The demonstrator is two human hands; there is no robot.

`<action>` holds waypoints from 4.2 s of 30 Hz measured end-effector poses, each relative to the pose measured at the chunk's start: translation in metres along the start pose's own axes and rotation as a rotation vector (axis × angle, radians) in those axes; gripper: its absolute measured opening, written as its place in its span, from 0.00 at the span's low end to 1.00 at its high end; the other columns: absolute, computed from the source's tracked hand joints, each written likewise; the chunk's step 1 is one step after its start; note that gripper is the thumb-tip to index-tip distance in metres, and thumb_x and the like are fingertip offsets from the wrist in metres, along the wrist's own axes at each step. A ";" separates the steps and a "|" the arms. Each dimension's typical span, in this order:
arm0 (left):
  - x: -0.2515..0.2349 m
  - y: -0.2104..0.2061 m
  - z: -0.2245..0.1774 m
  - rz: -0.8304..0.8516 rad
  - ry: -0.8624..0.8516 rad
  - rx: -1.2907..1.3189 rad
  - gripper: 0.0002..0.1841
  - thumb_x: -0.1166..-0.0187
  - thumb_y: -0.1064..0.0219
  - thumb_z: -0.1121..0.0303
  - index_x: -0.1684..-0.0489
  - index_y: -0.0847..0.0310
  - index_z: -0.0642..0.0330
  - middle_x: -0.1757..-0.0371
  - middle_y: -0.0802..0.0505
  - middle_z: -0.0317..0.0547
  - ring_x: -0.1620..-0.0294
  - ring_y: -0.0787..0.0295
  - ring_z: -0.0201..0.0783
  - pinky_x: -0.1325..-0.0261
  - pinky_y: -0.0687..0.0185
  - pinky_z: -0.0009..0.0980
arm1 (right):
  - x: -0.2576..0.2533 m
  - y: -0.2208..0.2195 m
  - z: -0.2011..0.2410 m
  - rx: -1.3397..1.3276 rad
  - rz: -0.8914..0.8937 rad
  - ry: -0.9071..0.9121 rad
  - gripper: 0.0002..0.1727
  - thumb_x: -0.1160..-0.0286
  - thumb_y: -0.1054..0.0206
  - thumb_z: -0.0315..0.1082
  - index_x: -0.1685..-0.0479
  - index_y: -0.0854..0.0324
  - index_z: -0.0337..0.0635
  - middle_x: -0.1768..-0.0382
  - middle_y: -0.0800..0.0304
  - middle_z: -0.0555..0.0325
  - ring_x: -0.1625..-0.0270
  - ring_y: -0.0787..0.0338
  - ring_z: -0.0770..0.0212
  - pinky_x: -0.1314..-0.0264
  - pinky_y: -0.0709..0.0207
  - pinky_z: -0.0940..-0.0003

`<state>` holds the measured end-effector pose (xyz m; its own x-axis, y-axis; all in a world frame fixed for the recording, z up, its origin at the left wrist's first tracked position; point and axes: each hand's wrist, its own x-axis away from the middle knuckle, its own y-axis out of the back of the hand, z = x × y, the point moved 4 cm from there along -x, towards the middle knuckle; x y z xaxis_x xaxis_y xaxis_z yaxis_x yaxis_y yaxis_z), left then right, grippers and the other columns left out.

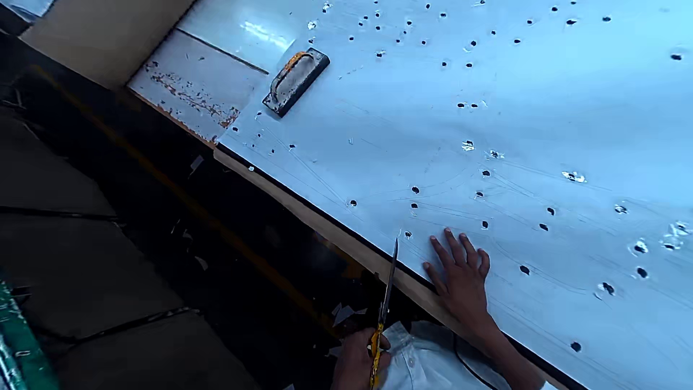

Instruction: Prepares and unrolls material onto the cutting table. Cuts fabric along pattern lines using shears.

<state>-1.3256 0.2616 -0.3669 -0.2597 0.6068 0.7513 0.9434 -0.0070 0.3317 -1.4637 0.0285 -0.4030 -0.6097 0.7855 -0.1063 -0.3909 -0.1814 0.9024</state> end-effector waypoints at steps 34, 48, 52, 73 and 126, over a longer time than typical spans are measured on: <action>-0.022 0.026 -0.034 0.083 0.191 -0.177 0.18 0.28 0.27 0.60 0.43 0.11 0.57 0.55 0.07 0.50 0.52 0.10 0.48 0.43 0.17 0.50 | -0.001 0.003 0.002 0.019 0.018 0.006 0.32 0.17 0.52 0.65 0.17 0.25 0.70 0.10 0.35 0.62 0.07 0.44 0.42 0.14 0.59 0.27; -0.024 0.027 -0.037 0.053 0.178 -0.171 0.15 0.29 0.27 0.61 0.50 0.10 0.59 0.58 0.07 0.49 0.54 0.10 0.47 0.44 0.17 0.48 | -0.001 0.003 0.001 0.030 0.017 0.012 0.33 0.18 0.51 0.66 0.17 0.25 0.67 0.11 0.35 0.59 0.08 0.43 0.41 0.14 0.60 0.27; -0.025 0.027 -0.035 0.056 0.163 -0.161 0.14 0.29 0.27 0.62 0.52 0.10 0.60 0.59 0.07 0.49 0.55 0.10 0.45 0.46 0.17 0.46 | -0.002 0.005 0.002 0.025 0.012 0.013 0.33 0.18 0.51 0.66 0.18 0.23 0.65 0.12 0.33 0.57 0.08 0.42 0.39 0.15 0.59 0.26; -0.032 0.070 -0.046 0.145 0.173 -0.391 0.16 0.25 0.28 0.60 0.44 0.11 0.57 0.51 0.07 0.51 0.46 0.10 0.51 0.38 0.19 0.52 | -0.001 0.003 0.001 0.041 0.004 0.008 0.33 0.18 0.50 0.66 0.19 0.23 0.67 0.12 0.33 0.59 0.08 0.42 0.42 0.15 0.58 0.27; -0.022 0.061 -0.035 -0.018 0.240 -0.414 0.13 0.28 0.26 0.65 0.51 0.10 0.60 0.57 0.05 0.51 0.53 0.08 0.50 0.44 0.15 0.51 | 0.000 0.003 0.003 -0.010 0.035 -0.020 0.32 0.18 0.48 0.64 0.14 0.30 0.73 0.08 0.42 0.66 0.05 0.50 0.47 0.14 0.60 0.28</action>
<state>-1.2698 0.2196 -0.3436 -0.3618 0.4090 0.8378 0.7893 -0.3438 0.5087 -1.4631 0.0295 -0.3990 -0.6092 0.7902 -0.0662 -0.3766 -0.2149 0.9011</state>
